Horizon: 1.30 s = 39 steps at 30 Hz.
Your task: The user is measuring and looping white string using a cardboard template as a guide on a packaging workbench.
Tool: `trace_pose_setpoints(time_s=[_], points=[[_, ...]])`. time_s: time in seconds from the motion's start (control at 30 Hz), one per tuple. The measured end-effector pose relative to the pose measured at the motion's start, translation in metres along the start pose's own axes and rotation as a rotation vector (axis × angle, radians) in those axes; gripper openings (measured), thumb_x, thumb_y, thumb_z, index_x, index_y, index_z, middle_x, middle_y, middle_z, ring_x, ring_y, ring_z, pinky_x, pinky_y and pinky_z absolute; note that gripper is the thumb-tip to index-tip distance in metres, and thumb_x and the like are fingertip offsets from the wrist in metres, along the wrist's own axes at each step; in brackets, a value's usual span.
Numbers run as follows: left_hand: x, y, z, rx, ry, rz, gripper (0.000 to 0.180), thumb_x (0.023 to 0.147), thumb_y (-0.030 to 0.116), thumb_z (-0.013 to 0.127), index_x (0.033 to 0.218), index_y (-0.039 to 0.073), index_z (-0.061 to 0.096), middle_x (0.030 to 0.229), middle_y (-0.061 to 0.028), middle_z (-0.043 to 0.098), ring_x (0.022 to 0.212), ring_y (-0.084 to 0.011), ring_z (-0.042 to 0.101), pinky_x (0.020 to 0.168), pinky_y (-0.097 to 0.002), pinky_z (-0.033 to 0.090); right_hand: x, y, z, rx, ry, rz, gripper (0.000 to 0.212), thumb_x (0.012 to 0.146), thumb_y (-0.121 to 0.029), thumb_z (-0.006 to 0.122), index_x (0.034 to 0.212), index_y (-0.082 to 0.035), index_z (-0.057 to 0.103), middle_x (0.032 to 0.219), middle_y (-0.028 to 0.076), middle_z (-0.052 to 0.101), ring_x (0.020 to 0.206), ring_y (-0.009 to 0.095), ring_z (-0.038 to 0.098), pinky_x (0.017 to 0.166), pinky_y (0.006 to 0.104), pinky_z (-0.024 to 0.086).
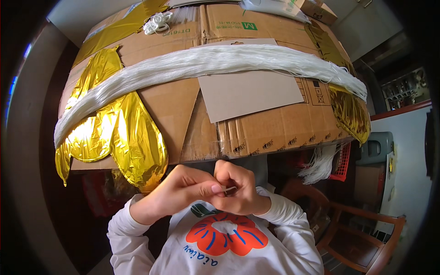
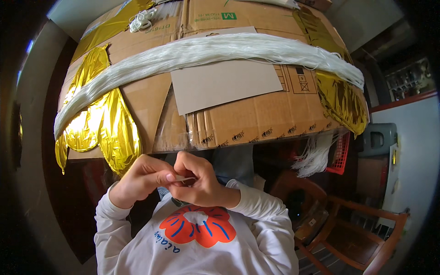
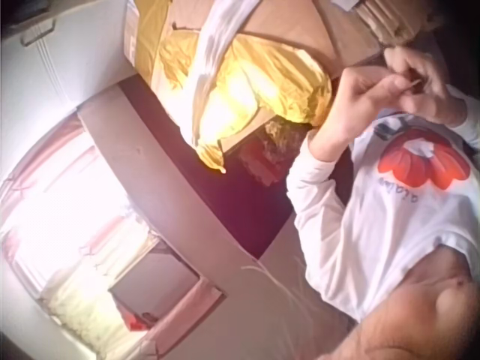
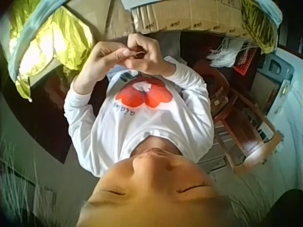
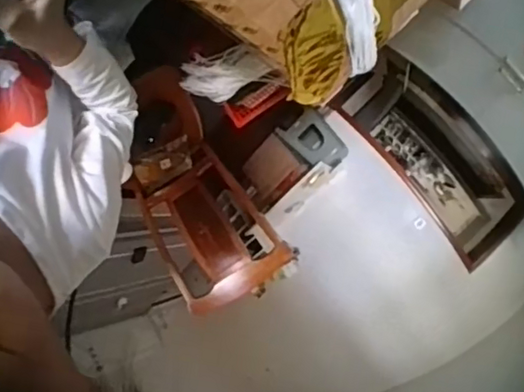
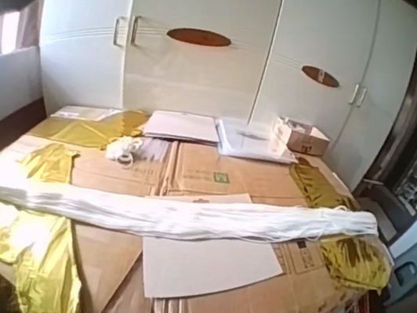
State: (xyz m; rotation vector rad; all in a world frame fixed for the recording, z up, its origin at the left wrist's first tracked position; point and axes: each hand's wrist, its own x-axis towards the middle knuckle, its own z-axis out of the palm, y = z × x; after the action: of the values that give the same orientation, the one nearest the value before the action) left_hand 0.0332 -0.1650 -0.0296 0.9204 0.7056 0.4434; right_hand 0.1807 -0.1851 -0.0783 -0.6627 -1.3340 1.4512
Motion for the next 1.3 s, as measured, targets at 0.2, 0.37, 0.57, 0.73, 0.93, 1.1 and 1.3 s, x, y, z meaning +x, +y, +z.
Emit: trace_pose_setpoints(time_s=[0.2,0.37,0.57,0.73,0.93,1.1,1.3], points=[[0.000,0.005,-0.004,0.246,-0.073,0.088,0.027,0.082,0.020,0.042,0.086,-0.005,0.052,0.075,-0.0056,0.054,0.068,-0.0056,0.045,0.059,-0.0198,0.039,0.008,-0.007,-0.009,-0.120,-0.090,-0.095,0.024,0.057,0.000,0.058,0.062,-0.005,0.035,0.059,0.000,0.032,0.049,0.006,0.031,0.041,0.0205,0.024],[0.004,-0.001,-0.012,0.080,-0.307,0.087,0.065,0.079,0.049,0.020,0.117,-0.005,0.023,0.112,-0.0143,0.035,0.102,-0.0186,0.035,0.084,-0.0283,0.030,0.019,-0.020,-0.026,-0.515,-0.044,-0.229,0.022,0.064,-0.010,0.057,0.082,-0.003,0.047,0.073,0.007,0.044,0.059,0.015,0.044,0.051,0.0239,0.036],[0.007,0.000,-0.007,-0.012,-0.329,0.082,0.080,0.073,0.058,0.006,0.121,-0.006,0.008,0.125,-0.0190,0.015,0.118,-0.0246,0.013,0.095,-0.0334,0.012,0.022,-0.027,-0.022,-0.703,-0.035,-0.236,0.023,0.062,0.001,0.053,0.083,0.001,0.045,0.078,0.011,0.047,0.062,0.019,0.048,0.053,0.0266,0.040],[0.008,-0.015,-0.009,0.137,-0.223,0.067,0.077,0.076,0.055,0.003,0.120,-0.008,0.009,0.117,-0.0203,0.028,0.112,-0.0242,0.024,0.091,-0.0283,0.019,0.017,-0.011,-0.015,-0.816,-0.015,-0.271,0.024,0.062,0.006,0.046,0.085,0.002,0.041,0.077,0.015,0.047,0.063,0.027,0.048,0.055,0.0306,0.041],[0.006,-0.011,-0.002,0.446,-0.127,0.103,0.070,0.079,0.051,0.008,0.118,-0.005,0.018,0.084,-0.0172,0.045,0.076,-0.0199,0.045,0.068,-0.0284,0.035,0.011,-0.005,-0.016,-0.813,0.048,-0.306,0.023,0.060,0.009,0.044,0.081,0.002,0.042,0.075,0.015,0.047,0.063,0.026,0.049,0.055,0.0298,0.041],[0.007,-0.003,0.006,0.500,-0.154,0.193,0.060,0.081,0.045,0.016,0.114,-0.004,0.027,0.084,-0.0169,0.047,0.072,-0.0226,0.049,0.065,-0.0294,0.038,0.005,-0.005,-0.021,-0.767,0.070,-0.372,0.027,0.056,0.011,0.045,0.082,0.002,0.044,0.075,0.014,0.048,0.063,0.024,0.050,0.053,0.0279,0.041],[0.008,0.009,-0.006,0.402,-0.247,0.240,0.064,0.082,0.044,0.013,0.109,-0.009,0.035,0.103,-0.0210,0.045,0.097,-0.0257,0.043,0.081,-0.0294,0.033,0.015,-0.018,-0.038,-0.386,-0.167,-0.271,0.029,0.057,0.010,0.051,0.083,-0.002,0.045,0.079,0.010,0.048,0.065,0.018,0.048,0.053,0.0233,0.040]])
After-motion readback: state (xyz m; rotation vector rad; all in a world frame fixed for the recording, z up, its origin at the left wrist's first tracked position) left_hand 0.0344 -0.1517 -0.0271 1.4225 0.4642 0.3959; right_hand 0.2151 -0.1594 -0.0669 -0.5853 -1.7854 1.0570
